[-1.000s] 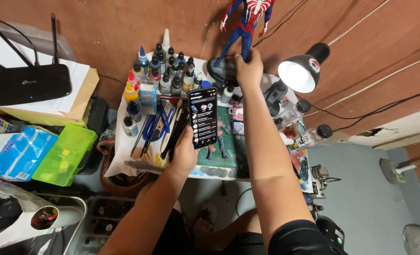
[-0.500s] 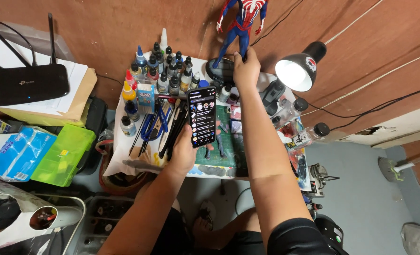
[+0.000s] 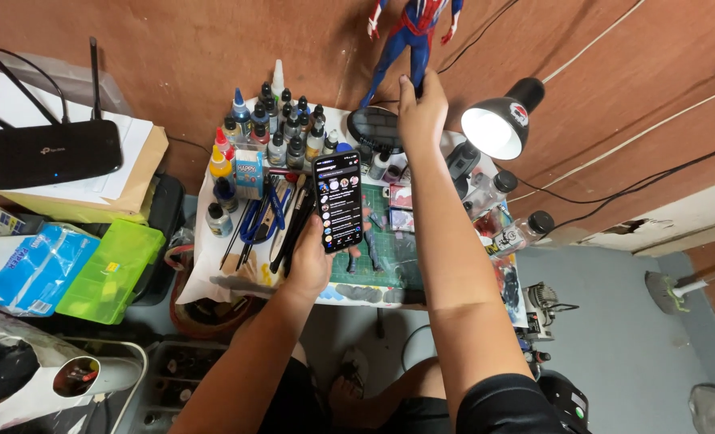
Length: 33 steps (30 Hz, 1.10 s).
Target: The person is checking reference images on a smartphone and then inspecting a figurine on a workbench.
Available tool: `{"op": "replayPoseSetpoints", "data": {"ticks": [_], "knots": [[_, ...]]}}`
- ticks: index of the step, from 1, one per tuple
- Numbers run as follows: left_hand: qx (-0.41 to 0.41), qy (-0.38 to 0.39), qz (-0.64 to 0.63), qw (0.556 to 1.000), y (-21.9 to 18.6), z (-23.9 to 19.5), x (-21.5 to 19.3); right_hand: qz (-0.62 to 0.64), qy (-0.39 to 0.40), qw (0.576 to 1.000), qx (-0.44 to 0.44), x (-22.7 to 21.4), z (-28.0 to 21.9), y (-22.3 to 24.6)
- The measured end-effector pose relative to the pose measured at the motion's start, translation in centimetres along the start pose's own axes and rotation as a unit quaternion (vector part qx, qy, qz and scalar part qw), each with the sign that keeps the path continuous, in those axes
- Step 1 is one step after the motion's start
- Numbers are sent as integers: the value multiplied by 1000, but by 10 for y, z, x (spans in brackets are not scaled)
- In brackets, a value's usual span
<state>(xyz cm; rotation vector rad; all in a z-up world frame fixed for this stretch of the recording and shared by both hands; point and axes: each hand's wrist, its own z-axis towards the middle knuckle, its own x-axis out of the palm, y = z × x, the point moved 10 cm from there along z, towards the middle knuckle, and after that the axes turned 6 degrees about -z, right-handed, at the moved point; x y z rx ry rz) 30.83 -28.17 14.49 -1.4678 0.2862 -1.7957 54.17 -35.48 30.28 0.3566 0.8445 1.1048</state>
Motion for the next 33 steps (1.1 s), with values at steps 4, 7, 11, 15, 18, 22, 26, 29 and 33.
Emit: {"op": "replayPoseSetpoints", "data": {"ticks": [4,7,11,15,18,22,26,29,33], "knots": [[15,7,-10,1000,-3,0,1,-30,12,999,-28,-41,-18,54],[23,0,-19,1000,-3,1,1,-7,22,997,-78,-74,-48,84],[50,-16,-31,998,-4,4,-3,-67,-10,988,-138,-131,-110,115],[48,-23,-49,997,-2,7,-3,-105,-5,983,-149,-166,-179,88],[41,-24,-36,998,1,6,-6,-104,5,988,-116,-183,-232,44],[3,-45,0,999,2,2,-3,-66,96,993,-31,-206,-269,58],[17,-46,32,998,0,3,-2,73,176,978,83,-208,-309,24],[0,-57,43,997,3,1,-2,174,199,960,95,-210,-329,16],[-4,-45,25,999,8,1,-7,291,216,929,75,-212,-341,14]]}}
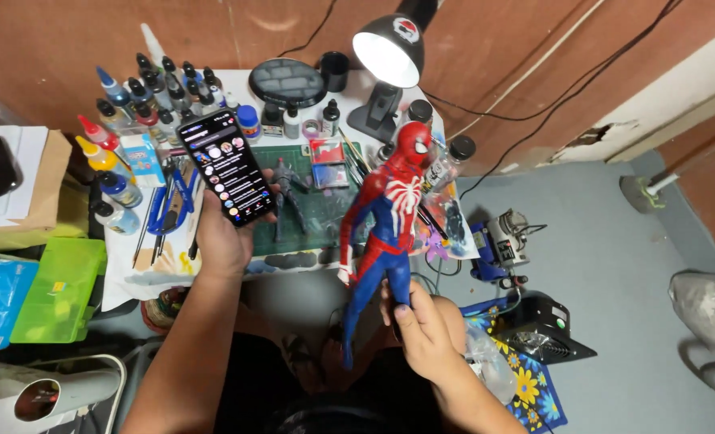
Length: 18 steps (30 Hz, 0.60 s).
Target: The person is checking reference images on a smartphone and then inspecting a figurine on a workbench.
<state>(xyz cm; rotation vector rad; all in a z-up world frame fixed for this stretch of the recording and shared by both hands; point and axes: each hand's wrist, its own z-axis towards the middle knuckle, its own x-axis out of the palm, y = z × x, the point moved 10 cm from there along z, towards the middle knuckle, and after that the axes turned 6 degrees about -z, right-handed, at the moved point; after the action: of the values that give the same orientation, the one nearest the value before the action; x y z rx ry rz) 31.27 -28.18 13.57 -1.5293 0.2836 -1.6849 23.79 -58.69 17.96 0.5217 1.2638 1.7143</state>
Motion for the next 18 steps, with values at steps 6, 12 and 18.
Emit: {"op": "replayPoseSetpoints", "data": {"ticks": [6,12,18], "knots": [[-1,-8,-5,1000,-1,-2,2,56,-16,998,-10,3,-8,-4],[-2,-15,10,1000,0,-2,-1,76,-14,997,10,9,-12,-5],[-2,-16,0,1000,-2,-2,1,108,-13,994,26,13,-15,-12]]}}
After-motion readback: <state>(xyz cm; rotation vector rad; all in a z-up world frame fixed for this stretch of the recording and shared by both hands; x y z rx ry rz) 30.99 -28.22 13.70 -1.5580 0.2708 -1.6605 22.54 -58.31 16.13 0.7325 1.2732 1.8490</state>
